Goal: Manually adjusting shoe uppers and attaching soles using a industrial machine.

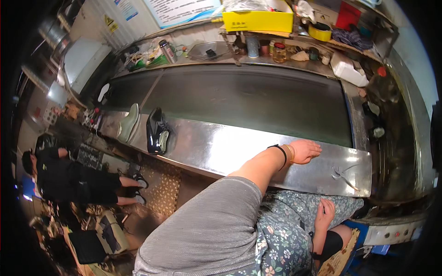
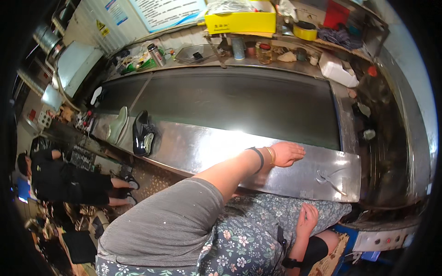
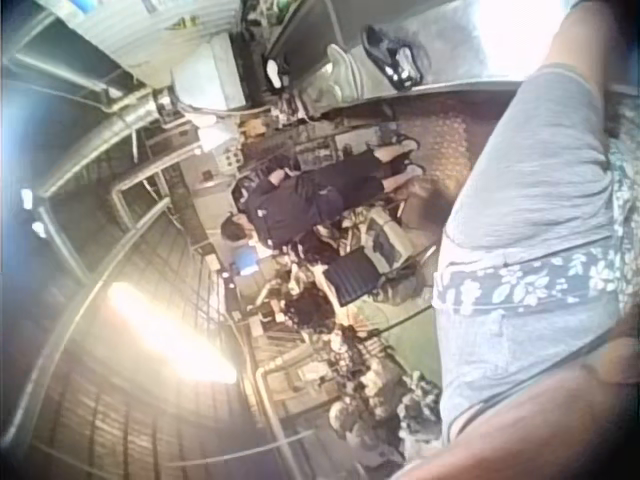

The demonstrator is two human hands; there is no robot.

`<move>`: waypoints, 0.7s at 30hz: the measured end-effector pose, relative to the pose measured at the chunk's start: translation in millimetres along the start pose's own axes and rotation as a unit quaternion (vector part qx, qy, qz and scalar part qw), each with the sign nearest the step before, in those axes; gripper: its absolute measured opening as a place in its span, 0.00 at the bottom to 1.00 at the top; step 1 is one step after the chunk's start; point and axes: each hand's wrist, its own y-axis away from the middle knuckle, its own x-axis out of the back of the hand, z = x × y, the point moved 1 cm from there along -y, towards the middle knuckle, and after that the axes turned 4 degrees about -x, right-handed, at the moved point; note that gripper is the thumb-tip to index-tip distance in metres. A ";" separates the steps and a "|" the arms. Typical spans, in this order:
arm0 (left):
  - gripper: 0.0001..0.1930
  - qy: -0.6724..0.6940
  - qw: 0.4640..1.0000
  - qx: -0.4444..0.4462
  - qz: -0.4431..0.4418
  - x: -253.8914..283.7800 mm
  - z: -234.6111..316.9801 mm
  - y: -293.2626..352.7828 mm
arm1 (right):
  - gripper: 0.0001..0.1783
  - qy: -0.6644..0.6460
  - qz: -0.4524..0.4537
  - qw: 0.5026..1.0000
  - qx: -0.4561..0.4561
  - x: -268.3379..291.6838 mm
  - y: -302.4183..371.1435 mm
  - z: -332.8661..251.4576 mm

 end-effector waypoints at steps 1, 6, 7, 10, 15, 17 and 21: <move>0.18 0.005 1.000 0.003 -0.018 -0.9 -0.2 0.9 | 0.08 0.006 -0.010 1.000 0.017 -0.1 1.1 1.0; 0.20 0.013 1.000 0.015 -0.016 -5.8 -3.5 3.5 | 0.09 0.028 -0.002 0.999 0.014 -1.6 7.1 7.0; 0.20 0.011 1.000 0.015 0.000 -6.5 -4.0 3.6 | 0.09 0.023 -0.006 1.000 0.010 -2.0 7.8 7.6; 0.20 0.003 1.000 0.009 -0.009 -8.2 -3.4 5.1 | 0.09 0.044 -0.011 0.999 0.004 -2.6 9.5 7.1; 0.19 -0.003 1.000 0.003 0.009 -6.1 -2.9 6.9 | 0.09 0.027 -0.007 1.000 -0.004 -3.9 6.8 6.7; 0.20 0.007 1.000 0.009 0.025 -6.4 -2.0 6.6 | 0.09 0.035 -0.007 0.999 -0.005 -3.5 6.3 8.9; 0.22 0.033 0.999 0.031 0.006 -10.8 -2.4 3.6 | 0.08 0.058 0.022 0.998 -0.015 -4.0 9.1 11.3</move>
